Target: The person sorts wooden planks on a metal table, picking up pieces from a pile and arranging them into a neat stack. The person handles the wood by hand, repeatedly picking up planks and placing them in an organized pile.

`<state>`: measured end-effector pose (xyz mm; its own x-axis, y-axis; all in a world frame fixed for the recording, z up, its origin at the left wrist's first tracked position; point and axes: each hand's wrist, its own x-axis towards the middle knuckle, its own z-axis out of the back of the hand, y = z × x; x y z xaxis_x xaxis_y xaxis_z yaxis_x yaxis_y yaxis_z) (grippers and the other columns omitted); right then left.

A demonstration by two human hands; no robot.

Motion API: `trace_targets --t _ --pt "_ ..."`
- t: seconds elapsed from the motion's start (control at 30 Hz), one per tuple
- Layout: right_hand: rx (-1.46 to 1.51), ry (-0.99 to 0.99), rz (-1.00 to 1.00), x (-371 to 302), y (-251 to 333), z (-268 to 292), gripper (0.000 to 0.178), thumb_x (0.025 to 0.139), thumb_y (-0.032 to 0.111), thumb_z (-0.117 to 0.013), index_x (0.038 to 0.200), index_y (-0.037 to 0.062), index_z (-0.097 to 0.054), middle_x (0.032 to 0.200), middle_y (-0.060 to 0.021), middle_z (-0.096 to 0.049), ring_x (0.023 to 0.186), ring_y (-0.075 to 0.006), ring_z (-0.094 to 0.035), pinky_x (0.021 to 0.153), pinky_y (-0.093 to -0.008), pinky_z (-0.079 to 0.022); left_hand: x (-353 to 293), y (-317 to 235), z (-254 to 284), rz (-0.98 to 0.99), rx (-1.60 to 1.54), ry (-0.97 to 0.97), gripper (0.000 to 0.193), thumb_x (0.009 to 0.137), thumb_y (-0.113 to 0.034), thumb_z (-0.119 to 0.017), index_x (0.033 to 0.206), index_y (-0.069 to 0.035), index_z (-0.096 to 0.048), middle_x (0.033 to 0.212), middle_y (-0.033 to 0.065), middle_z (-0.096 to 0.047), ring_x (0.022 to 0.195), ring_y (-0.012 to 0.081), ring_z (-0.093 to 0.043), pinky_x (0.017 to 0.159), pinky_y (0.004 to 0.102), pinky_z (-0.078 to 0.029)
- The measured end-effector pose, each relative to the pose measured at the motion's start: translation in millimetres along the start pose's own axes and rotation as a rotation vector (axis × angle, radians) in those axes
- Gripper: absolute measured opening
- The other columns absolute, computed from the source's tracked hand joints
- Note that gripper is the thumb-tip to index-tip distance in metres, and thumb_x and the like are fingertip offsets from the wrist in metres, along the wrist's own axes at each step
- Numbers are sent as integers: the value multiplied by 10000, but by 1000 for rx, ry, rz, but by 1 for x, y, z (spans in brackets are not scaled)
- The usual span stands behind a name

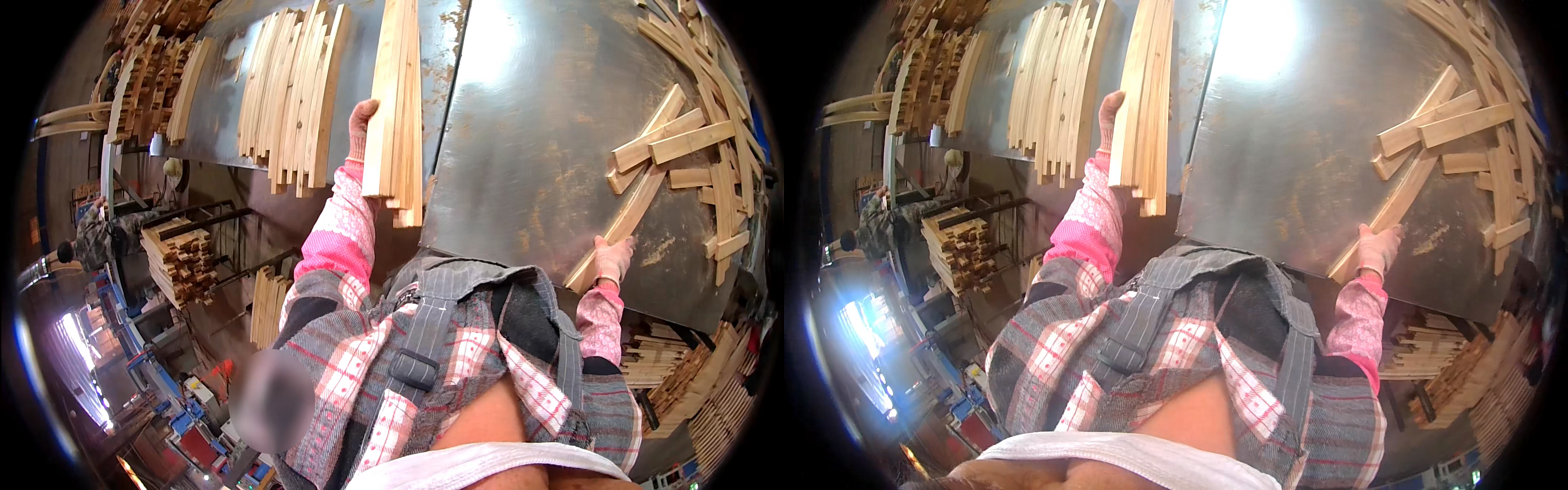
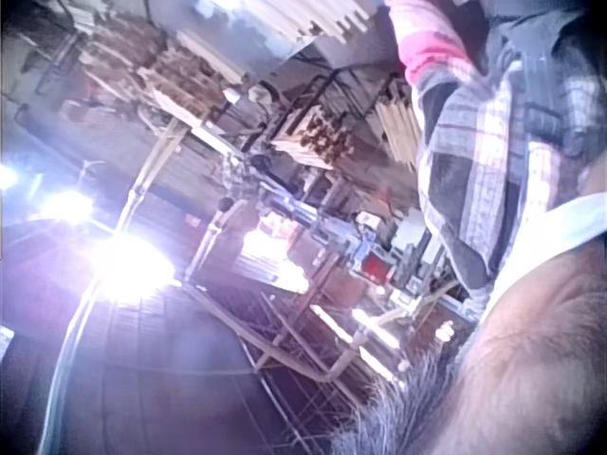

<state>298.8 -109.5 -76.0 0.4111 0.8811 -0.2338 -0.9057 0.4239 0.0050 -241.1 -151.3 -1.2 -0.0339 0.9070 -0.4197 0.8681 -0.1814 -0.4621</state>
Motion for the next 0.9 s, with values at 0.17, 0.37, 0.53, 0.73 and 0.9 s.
trace_targets --t 0.17,0.37,0.53,0.73,0.9 --pt "615 299 -36 -20 3 64 415 797 281 -764 1011 -71 -721 832 -170 -702 884 -296 -712 811 -398 -547 22 -42 60 -277 985 -469 307 760 -173 -719 1029 -26 -707 867 45 -682 750 185 -639 695 377 -536" --pt "1939 997 -112 -65 2 34 548 814 105 -731 1319 -30 -567 1070 -125 -670 992 -285 -673 930 -447 -563 4 -58 96 -18 2242 -1150 714 692 -384 -806 1253 18 -624 1322 255 -603 1208 420 -613 995 484 -534" --pt "1790 656 -7 -62 -24 45 410 835 100 -710 1215 -27 -625 1019 -106 -682 939 -243 -674 900 -389 -565 45 -42 58 -309 2352 -783 604 795 -350 -754 1298 -36 -642 1304 212 -632 1260 375 -586 1079 453 -473" --pt "1831 445 62 38 -16 90 289 878 132 -686 1107 -41 -656 992 -110 -695 909 -235 -684 871 -360 -579 134 55 -48 -599 1945 -55 501 837 -304 -763 1257 -40 -689 1169 153 -692 1038 299 -673 954 398 -541" --pt "1994 566 133 70 -28 97 518 855 91 -717 1310 -89 -549 1181 -180 -669 1062 -291 -668 1000 -442 -547 114 173 -168 -339 1608 277 433 895 -228 -743 1271 -24 -678 1140 123 -700 969 212 -682 889 341 -557"
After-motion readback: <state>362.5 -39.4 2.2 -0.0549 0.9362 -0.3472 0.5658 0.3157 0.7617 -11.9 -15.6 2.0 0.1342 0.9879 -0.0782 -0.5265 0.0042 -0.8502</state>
